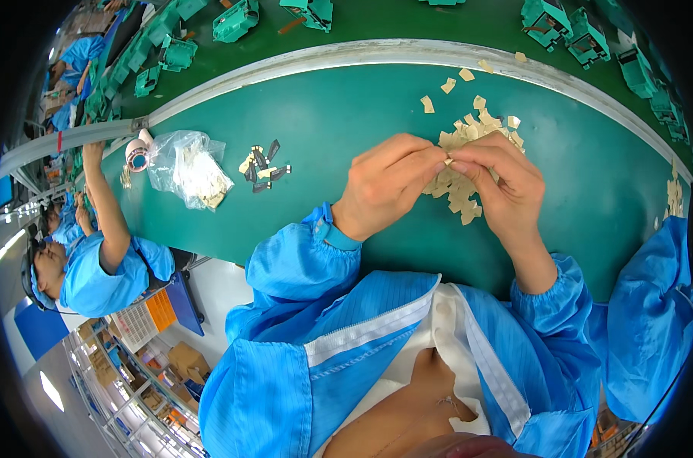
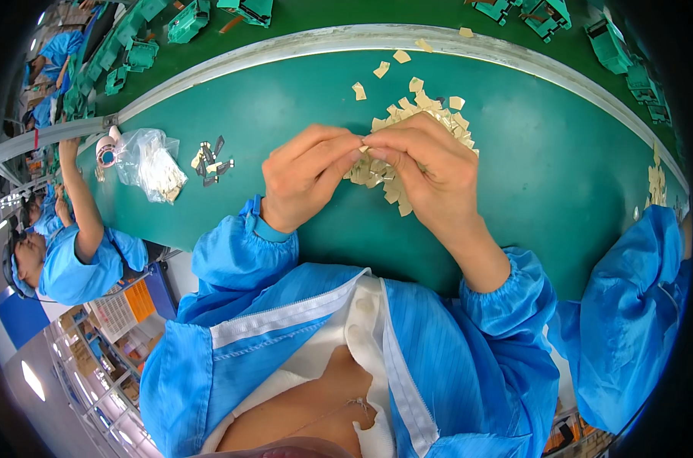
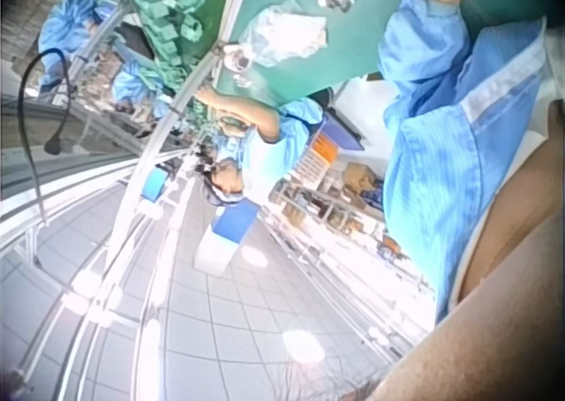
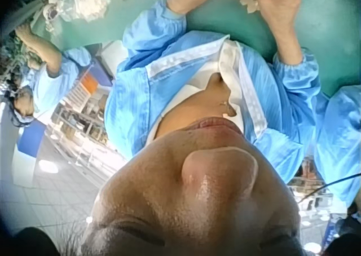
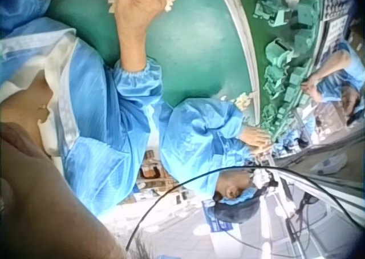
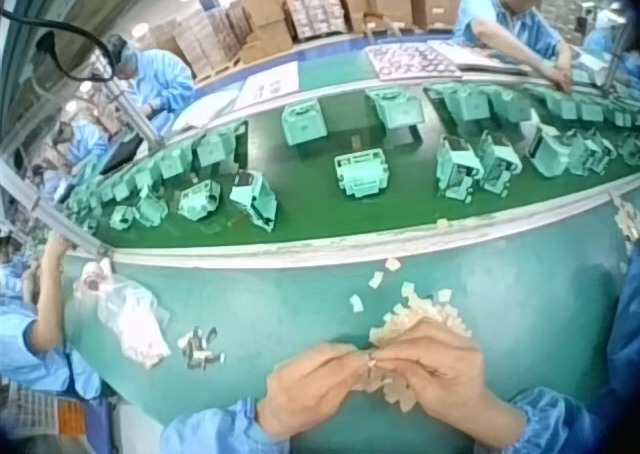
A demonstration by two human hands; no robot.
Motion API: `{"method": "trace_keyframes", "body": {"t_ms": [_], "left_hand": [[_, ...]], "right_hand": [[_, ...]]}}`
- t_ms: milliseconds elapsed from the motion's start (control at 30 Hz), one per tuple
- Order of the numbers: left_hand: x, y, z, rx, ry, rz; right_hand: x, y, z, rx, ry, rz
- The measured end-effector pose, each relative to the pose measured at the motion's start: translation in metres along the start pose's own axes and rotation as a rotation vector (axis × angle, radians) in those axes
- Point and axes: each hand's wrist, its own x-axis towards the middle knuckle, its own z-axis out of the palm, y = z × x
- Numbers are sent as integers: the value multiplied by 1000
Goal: The person assembles small electronic components by hand, inserting copper contacts and black electronic parts into a green plastic housing on an assembly line.
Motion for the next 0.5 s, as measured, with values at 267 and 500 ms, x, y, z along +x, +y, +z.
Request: {"method": "trace_keyframes", "body": {"t_ms": [267, 500], "left_hand": [[0, 4, -2, -199, -17, -168], [1, 3, -4, -195, 36, -275]], "right_hand": [[2, 2, -2, -132, 16, -239], [7, -3, -28, -195, -115, -261]]}}
